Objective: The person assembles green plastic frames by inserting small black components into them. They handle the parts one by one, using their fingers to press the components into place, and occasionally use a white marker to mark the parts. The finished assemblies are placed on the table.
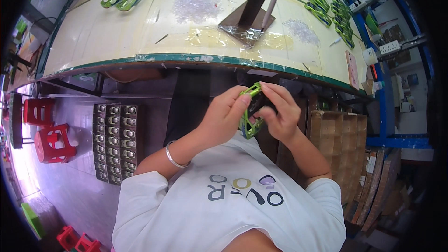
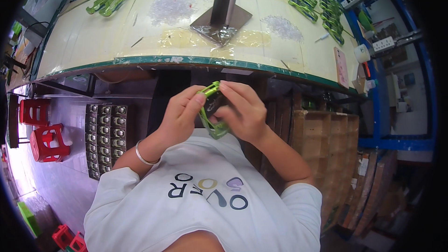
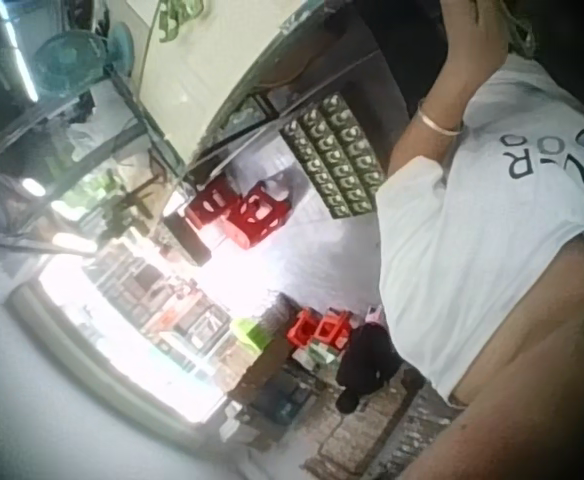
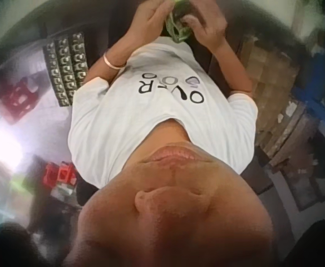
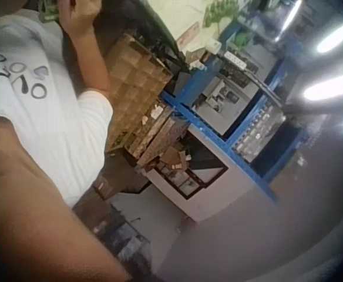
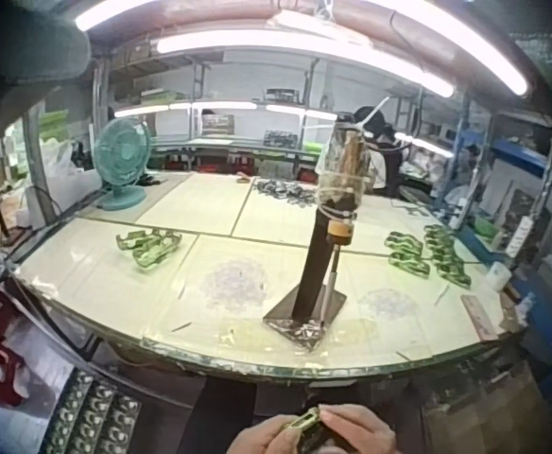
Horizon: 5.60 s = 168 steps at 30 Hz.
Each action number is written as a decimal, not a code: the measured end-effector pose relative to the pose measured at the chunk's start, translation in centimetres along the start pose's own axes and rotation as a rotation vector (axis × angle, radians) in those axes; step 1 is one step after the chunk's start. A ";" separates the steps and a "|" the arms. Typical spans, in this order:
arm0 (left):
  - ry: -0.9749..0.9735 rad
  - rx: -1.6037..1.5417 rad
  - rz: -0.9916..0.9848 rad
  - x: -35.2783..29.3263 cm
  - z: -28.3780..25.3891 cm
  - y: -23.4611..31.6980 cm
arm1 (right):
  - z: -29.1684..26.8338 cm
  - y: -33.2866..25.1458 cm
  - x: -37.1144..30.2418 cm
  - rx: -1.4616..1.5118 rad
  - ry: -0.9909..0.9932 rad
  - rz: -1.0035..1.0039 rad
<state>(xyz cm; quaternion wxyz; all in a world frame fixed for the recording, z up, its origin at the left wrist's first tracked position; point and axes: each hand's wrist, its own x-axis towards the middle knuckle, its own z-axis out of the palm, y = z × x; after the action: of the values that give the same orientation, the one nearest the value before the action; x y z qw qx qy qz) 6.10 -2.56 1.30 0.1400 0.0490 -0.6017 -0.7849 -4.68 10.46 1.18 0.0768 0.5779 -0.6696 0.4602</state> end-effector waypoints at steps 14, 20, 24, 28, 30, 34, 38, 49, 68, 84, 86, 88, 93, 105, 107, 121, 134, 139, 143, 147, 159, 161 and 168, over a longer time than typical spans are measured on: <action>-0.031 -0.196 -0.155 -0.1 -0.3 -0.2 | 1.3 -0.8 -1.6 0.082 -0.183 0.314; -0.044 -0.405 -0.146 0.6 -0.5 -0.4 | 2.1 -0.1 -1.1 -0.164 -0.045 0.051; -0.045 0.017 0.016 1.6 -2.4 -0.9 | 1.9 0.3 -1.1 -0.083 -0.071 -0.019; -0.159 0.260 0.295 3.3 -3.3 -2.0 | 2.1 0.2 -1.5 0.158 -0.098 0.039; -0.196 0.113 0.214 3.7 -3.2 -2.7 | 2.3 0.3 -2.0 0.308 -0.110 0.095; -0.212 -0.430 -0.091 3.8 -2.6 -4.1 | 2.3 -1.0 -0.7 1.372 0.159 0.808; -0.167 -0.658 -0.191 4.7 -1.4 -5.2 | 2.8 1.1 0.9 1.672 0.375 1.016; -0.164 -0.599 -0.110 9.5 -0.9 -2.2 | 1.8 3.0 6.1 1.755 0.377 0.875; -0.182 -0.590 -0.081 9.9 -0.6 -0.8 | 1.2 2.3 6.7 1.740 0.376 0.842; -0.180 -0.600 -0.106 9.8 -0.4 -0.6 | 0.9 2.2 6.7 1.798 0.385 0.852; -0.179 -0.602 -0.101 9.9 -0.3 -0.5 | 0.9 2.0 6.8 1.778 0.386 0.858; -0.181 -0.604 -0.100 10.0 -0.3 -0.4 | 0.8 1.6 7.0 1.743 0.393 0.873; -0.147 -0.486 -0.160 9.8 -0.3 0.6 | 0.9 1.5 7.0 1.569 0.468 0.935; -0.107 -0.342 -0.095 9.7 -0.7 -0.3 | 1.1 3.6 6.2 1.512 0.301 0.901; -0.107 -0.358 -0.083 9.4 -0.9 -0.4 | 1.3 4.3 6.0 1.554 0.264 0.907; -0.205 -0.271 0.108 7.6 -1.0 -0.7 | 0.6 7.9 5.9 2.312 -0.116 0.668; -0.230 -0.292 0.084 7.4 -0.8 0.1 | -0.2 7.4 6.2 2.328 -0.123 0.673; -0.236 -0.291 0.081 7.3 -0.8 0.1 | -0.3 7.5 6.1 2.319 -0.126 0.688; -0.239 -0.285 0.089 7.2 -0.7 0.0 | -0.4 7.5 6.1 2.322 -0.130 0.715; -0.216 -0.296 0.072 7.0 -0.6 -0.1 | -0.2 7.5 5.8 2.305 -0.132 0.787; -0.258 -0.127 -0.331 2.8 -7.2 -2.2 | -10.7 8.6 2.5 1.261 0.199 1.084; -0.185 -0.125 -0.295 2.8 -8.2 -1.5 | -14.0 12.5 4.9 0.572 0.260 0.929; 0.106 -0.094 0.004 3.2 -10.5 0.6 | -17.4 26.9 7.2 -0.688 -0.254 0.675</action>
<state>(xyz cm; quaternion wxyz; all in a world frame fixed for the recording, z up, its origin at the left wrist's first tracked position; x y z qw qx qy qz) 5.74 -13.41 -0.66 0.1756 0.0828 -0.5559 -0.8083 -37.21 15.21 1.41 0.0274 0.3218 -0.9363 0.1378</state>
